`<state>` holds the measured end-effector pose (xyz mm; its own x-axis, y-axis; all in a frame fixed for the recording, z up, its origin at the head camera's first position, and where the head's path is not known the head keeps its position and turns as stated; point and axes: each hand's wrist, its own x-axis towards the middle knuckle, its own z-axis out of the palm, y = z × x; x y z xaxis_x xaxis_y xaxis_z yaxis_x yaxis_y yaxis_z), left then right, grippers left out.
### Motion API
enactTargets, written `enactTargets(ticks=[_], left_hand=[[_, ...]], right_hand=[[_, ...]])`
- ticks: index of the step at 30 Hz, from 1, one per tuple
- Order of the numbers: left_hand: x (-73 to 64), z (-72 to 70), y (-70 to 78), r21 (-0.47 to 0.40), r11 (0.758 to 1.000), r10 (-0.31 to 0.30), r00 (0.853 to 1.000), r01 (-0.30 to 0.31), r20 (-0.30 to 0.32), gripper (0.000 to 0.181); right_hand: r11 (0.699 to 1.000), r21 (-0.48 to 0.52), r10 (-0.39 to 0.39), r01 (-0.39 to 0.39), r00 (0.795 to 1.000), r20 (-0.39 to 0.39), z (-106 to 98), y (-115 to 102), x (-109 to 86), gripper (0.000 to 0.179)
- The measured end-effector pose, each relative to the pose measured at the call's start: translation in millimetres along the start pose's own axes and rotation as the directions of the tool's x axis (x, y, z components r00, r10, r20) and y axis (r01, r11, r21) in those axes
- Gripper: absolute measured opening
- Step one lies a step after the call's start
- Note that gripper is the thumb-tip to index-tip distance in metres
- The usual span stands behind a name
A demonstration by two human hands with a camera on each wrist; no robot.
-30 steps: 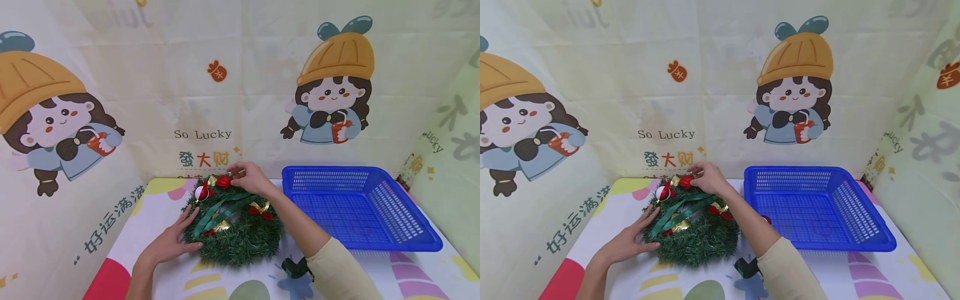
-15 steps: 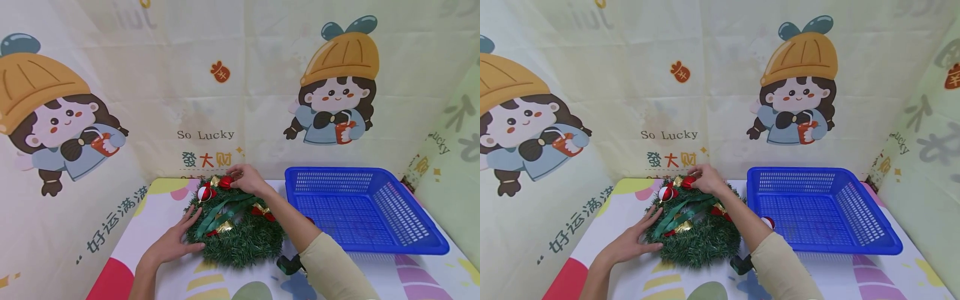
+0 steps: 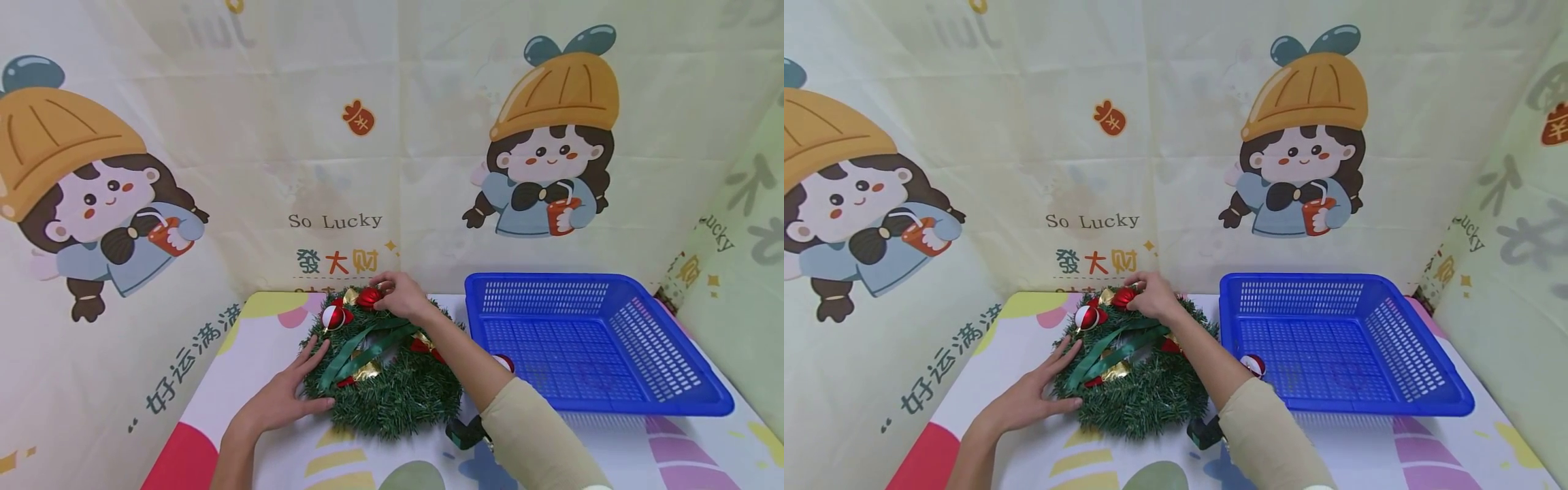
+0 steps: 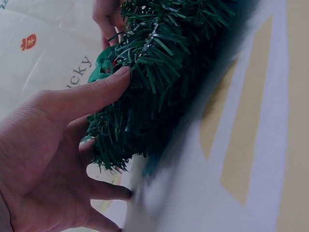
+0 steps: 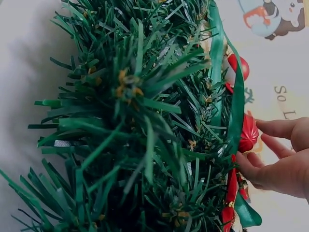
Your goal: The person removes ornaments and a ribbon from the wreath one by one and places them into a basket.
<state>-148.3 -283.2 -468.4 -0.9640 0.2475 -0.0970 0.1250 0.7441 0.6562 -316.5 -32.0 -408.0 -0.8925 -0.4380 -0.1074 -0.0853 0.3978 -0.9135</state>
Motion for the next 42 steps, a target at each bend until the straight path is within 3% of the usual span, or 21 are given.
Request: enactTargets(ticks=[17, 27, 42], left_hand=[[-1.1, -0.4, -1.4, 0.006, 1.0, -0.004, 1.0, 0.004, -0.007, 0.103], [0.1, 1.7, 0.7, -0.015, 1.0, -0.003, 1.0, 0.003, 0.004, 0.103], [-0.4, 4.1, -2.4, -0.014, 1.0, -0.016, 1.0, 0.016, 0.0, 0.103]], right_hand=[[0.998, 0.059, -0.008, 0.007, 1.0, 0.015, 8, 5, 9.5, 0.046], [0.998, 0.052, 0.028, -0.028, 1.0, -0.007, 10, 9, 10.7, 0.047], [0.999, 0.036, 0.008, -0.007, 1.0, -0.028, 10, 9, 9.5, 0.042]])
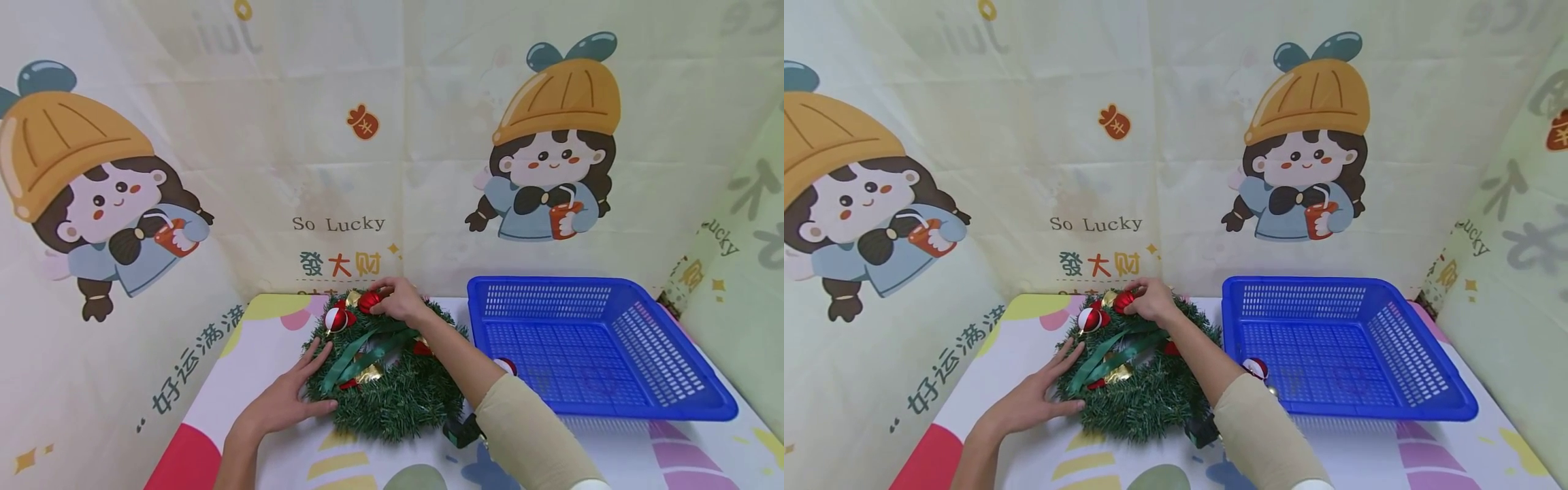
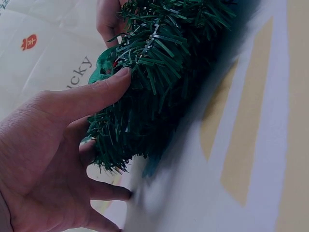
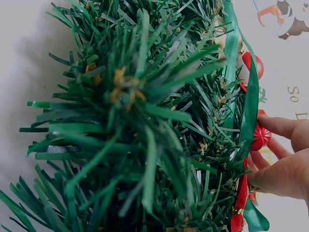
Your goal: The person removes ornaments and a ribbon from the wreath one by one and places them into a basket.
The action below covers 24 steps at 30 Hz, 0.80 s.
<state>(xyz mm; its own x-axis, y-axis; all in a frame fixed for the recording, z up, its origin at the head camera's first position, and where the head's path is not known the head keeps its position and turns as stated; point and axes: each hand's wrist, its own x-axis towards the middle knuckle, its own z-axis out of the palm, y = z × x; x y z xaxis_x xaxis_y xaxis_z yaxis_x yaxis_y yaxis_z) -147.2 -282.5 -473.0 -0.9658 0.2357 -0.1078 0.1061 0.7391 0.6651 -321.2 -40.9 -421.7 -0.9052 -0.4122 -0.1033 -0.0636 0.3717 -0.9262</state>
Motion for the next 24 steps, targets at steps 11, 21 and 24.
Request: enactTargets(ticks=[11, 21, 24], left_hand=[[-0.7, 0.4, 2.3, 0.002, 1.0, 0.007, 1.0, -0.007, -0.005, 0.102], [-0.4, -0.5, 0.5, 0.011, 1.0, 0.008, 1.0, -0.008, -0.007, 0.103], [-0.2, -0.9, 0.0, 0.019, 1.0, 0.009, 1.0, -0.009, -0.008, 0.103]], right_hand=[[1.0, 0.02, -0.001, 0.001, 1.0, 0.002, -4, -3, -4.2, 0.042], [0.997, 0.08, -0.009, 0.007, 1.0, 0.017, -11, -6, -9.5, 0.046], [0.996, 0.09, -0.029, 0.027, 0.999, 0.023, -13, -7, -11.2, 0.046]])
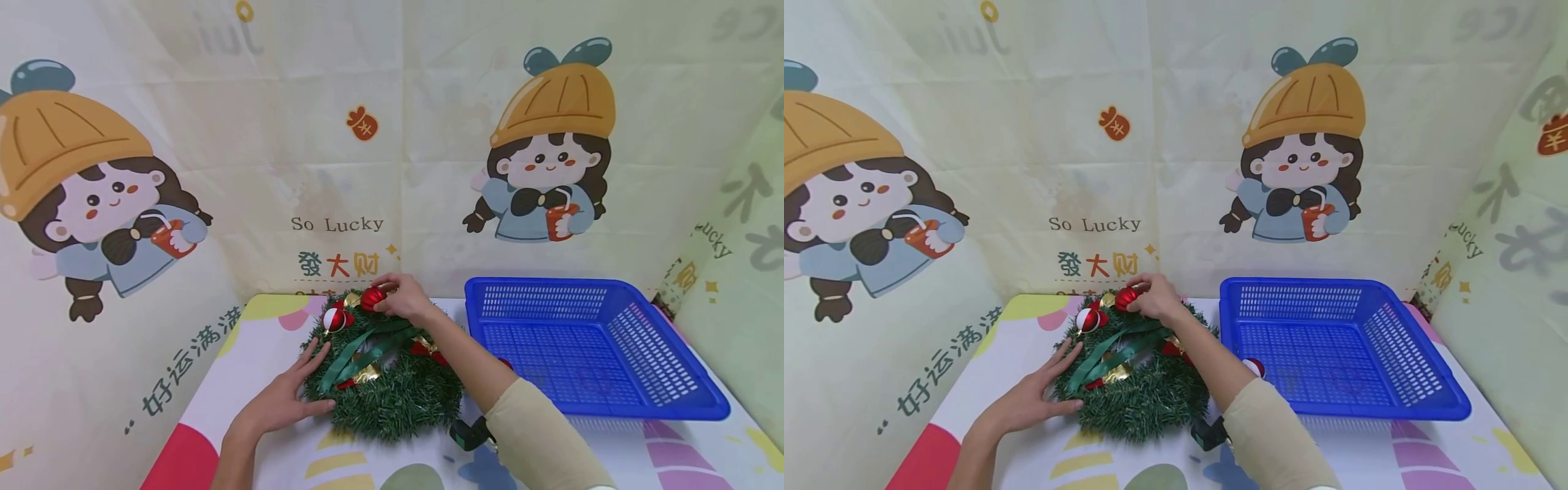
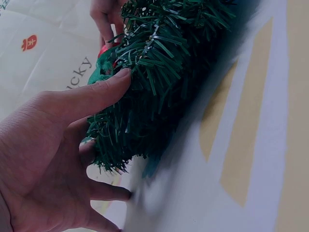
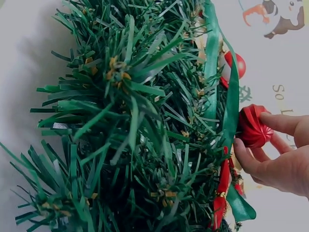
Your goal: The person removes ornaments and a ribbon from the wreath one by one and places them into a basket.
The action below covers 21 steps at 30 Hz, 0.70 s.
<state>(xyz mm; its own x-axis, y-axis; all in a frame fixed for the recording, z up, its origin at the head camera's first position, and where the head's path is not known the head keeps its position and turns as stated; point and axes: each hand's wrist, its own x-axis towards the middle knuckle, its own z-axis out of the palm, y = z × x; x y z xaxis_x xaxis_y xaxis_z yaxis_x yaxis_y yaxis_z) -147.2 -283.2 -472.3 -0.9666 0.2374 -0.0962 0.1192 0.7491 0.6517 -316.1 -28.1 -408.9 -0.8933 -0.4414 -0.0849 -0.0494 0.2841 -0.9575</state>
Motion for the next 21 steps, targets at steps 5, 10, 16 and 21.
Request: enactTargets(ticks=[5, 10, 16, 21], left_hand=[[0.2, -0.4, -0.9, 0.002, 1.0, 0.004, 1.0, -0.004, 0.001, 0.103], [-0.2, -1.6, -0.8, 0.004, 1.0, 0.008, 1.0, -0.008, -0.002, 0.103], [0.1, -1.2, -0.6, -0.007, 1.0, 0.005, 1.0, -0.005, 0.002, 0.103], [0.2, -0.4, -0.6, -0.006, 1.0, 0.004, 1.0, -0.004, 0.004, 0.103]], right_hand=[[0.999, 0.03, -0.02, 0.02, 1.0, 0.016, -5, -2, -4.0, 0.047], [0.998, 0.061, -0.03, 0.028, 0.999, 0.025, -9, -6, -8.8, 0.048], [0.997, 0.072, -0.03, 0.029, 0.999, 0.014, -13, -5, -13.5, 0.049], [0.996, 0.085, -0.043, 0.041, 0.999, 0.019, -19, -3, -20.6, 0.051]])
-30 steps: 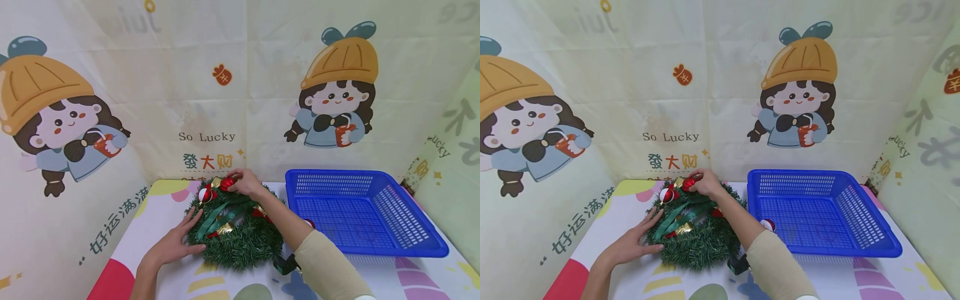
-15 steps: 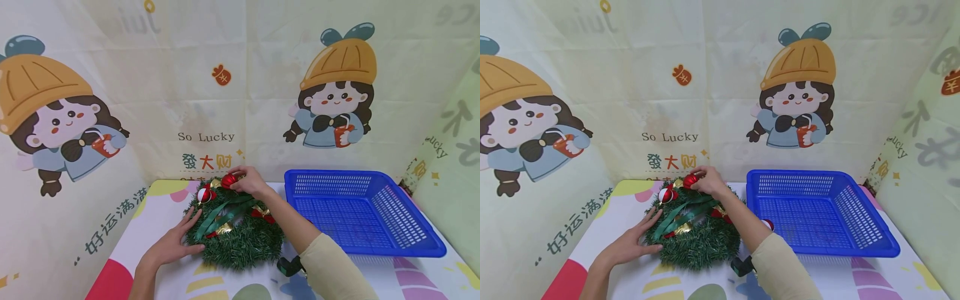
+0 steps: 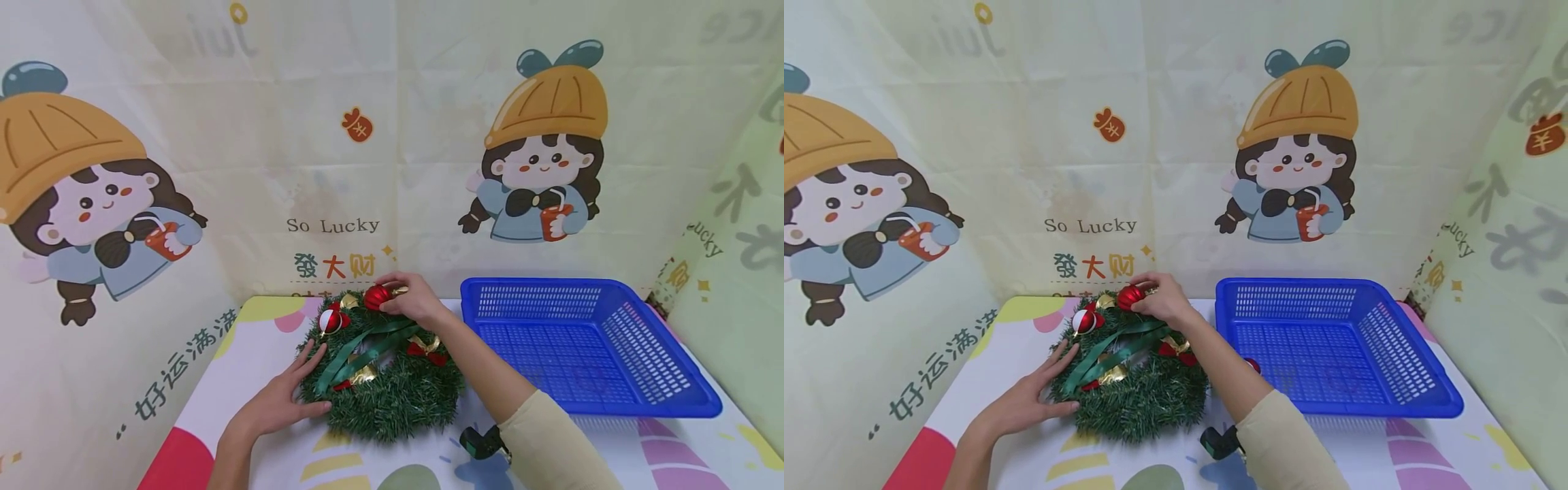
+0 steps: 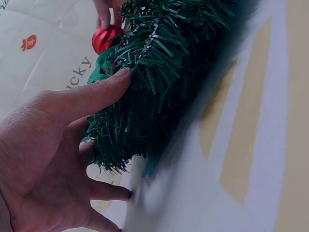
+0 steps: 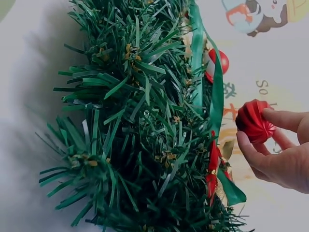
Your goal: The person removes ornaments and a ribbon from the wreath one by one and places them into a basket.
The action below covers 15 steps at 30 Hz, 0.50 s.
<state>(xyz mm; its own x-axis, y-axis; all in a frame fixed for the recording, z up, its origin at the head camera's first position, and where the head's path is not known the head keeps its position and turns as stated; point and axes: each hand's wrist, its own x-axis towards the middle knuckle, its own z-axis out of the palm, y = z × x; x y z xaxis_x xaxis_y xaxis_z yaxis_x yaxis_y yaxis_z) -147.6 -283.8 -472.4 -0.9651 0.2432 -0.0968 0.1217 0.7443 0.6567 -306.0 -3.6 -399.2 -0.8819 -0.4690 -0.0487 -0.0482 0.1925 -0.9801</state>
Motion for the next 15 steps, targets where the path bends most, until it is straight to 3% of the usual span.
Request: enactTargets(ticks=[15], left_hand=[[-0.3, 0.5, -0.7, -0.001, 1.0, 0.014, 1.0, -0.014, -0.004, 0.102]], right_hand=[[0.999, 0.012, -0.047, 0.047, 0.998, 0.029, -13, -7, -27.4, 0.05]])
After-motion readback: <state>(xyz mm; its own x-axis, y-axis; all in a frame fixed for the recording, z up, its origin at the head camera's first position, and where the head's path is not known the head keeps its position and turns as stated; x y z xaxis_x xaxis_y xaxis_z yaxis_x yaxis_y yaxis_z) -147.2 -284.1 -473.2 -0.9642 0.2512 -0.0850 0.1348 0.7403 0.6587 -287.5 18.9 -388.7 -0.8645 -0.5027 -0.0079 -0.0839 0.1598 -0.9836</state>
